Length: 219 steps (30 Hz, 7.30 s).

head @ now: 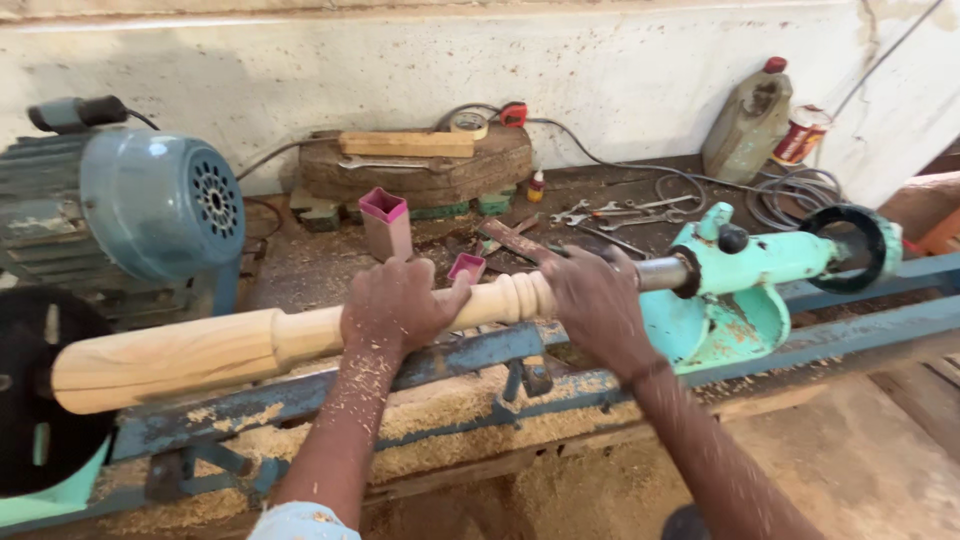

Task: The person uses a lathe to shape a piece of wood. They hold a chisel against the rotating wood to carve decorative grooves and smooth the surface of the cylinder.

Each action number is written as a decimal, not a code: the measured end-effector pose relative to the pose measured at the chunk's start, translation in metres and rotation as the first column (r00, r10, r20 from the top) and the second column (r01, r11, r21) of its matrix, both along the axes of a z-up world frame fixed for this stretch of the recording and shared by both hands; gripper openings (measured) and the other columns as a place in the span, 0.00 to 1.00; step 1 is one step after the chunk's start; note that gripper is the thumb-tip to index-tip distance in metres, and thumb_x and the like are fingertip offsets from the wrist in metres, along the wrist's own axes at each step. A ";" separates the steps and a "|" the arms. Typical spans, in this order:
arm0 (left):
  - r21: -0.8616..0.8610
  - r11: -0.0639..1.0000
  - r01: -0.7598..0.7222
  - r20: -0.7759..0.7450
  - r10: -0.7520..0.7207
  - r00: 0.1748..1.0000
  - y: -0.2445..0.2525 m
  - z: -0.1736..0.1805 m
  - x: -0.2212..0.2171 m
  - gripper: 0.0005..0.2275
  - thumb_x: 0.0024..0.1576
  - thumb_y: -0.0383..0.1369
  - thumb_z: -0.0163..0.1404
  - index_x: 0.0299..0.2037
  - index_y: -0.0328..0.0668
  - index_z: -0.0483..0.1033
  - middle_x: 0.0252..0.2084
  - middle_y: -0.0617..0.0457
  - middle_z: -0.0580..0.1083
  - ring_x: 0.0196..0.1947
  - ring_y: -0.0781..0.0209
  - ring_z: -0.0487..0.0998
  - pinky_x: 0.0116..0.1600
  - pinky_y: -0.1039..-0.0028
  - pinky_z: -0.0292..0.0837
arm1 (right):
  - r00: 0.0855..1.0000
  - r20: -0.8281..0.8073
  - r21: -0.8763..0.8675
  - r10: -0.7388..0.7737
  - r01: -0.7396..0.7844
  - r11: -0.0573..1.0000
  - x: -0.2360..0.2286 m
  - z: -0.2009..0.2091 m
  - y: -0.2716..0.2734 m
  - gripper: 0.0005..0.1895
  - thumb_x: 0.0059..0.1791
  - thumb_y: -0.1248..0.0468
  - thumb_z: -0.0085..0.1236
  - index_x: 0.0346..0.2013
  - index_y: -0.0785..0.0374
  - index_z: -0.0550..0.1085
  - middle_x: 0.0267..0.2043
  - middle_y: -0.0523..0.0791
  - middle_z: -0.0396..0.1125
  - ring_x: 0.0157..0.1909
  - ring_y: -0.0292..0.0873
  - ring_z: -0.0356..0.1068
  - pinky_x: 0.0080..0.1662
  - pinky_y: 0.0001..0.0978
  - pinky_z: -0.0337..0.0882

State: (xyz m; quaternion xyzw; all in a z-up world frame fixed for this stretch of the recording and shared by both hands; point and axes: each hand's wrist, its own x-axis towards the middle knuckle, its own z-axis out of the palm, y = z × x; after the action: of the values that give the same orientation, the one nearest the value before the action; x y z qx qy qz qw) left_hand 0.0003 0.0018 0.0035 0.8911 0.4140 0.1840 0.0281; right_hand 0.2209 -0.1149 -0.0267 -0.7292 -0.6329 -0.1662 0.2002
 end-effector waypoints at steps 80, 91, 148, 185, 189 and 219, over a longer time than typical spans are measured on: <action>-0.016 1.000 0.003 0.151 0.000 0.989 0.000 -0.005 -0.002 0.24 0.55 0.54 0.49 0.24 0.39 0.82 0.24 0.39 0.78 0.27 0.40 0.82 0.39 0.52 0.77 | 0.940 -0.337 -0.100 -0.050 0.018 0.995 0.026 0.032 -0.043 0.16 0.52 0.56 0.53 0.42 0.64 0.81 0.28 0.54 0.73 0.28 0.51 0.73 0.38 0.47 0.71; -0.054 0.999 -0.001 0.139 0.009 0.990 -0.004 0.001 -0.002 0.24 0.54 0.55 0.50 0.26 0.40 0.83 0.26 0.39 0.79 0.29 0.40 0.82 0.39 0.52 0.78 | 0.996 0.067 -0.687 -0.058 0.088 0.722 0.035 0.078 0.036 0.27 0.56 0.50 0.44 0.22 0.61 0.79 0.20 0.44 0.70 0.20 0.39 0.65 0.28 0.38 0.69; -0.054 0.998 -0.015 0.120 0.022 0.993 0.001 0.000 0.000 0.25 0.55 0.55 0.50 0.24 0.39 0.83 0.25 0.38 0.78 0.28 0.40 0.82 0.38 0.52 0.77 | 0.965 0.223 -0.793 0.135 0.099 0.601 0.048 0.106 0.036 0.22 0.56 0.52 0.40 0.34 0.54 0.82 0.31 0.34 0.71 0.24 0.37 0.65 0.33 0.37 0.74; -0.035 0.999 0.003 0.159 0.003 0.987 0.005 -0.006 -0.005 0.23 0.55 0.54 0.50 0.27 0.40 0.84 0.26 0.37 0.78 0.29 0.40 0.82 0.38 0.53 0.78 | 0.959 0.273 -0.748 0.078 0.161 0.643 0.035 0.100 0.028 0.20 0.51 0.46 0.42 0.46 0.37 0.82 0.27 0.37 0.77 0.27 0.39 0.73 0.35 0.37 0.70; -0.018 1.000 -0.003 0.202 0.007 0.979 0.000 -0.007 -0.001 0.22 0.54 0.53 0.51 0.26 0.41 0.84 0.27 0.38 0.79 0.29 0.38 0.82 0.38 0.52 0.78 | 0.977 0.158 -0.721 0.147 0.012 0.693 0.041 0.101 0.018 0.21 0.53 0.44 0.43 0.45 0.44 0.82 0.27 0.39 0.76 0.27 0.38 0.72 0.30 0.38 0.72; -0.064 0.998 -0.016 0.150 0.026 0.988 0.004 -0.002 -0.004 0.24 0.55 0.54 0.50 0.25 0.39 0.83 0.26 0.36 0.78 0.29 0.37 0.82 0.42 0.51 0.77 | 0.939 0.329 -0.647 -0.099 0.300 0.701 0.019 0.079 -0.006 0.19 0.58 0.52 0.37 0.53 0.32 0.78 0.24 0.41 0.74 0.23 0.38 0.69 0.29 0.36 0.70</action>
State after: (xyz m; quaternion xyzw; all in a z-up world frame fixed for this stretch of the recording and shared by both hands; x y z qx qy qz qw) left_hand -0.0036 0.0055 0.0015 0.8688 0.4256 0.2383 0.0851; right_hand 0.2404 -0.1211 0.0520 -0.7860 -0.5864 -0.0377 -0.1922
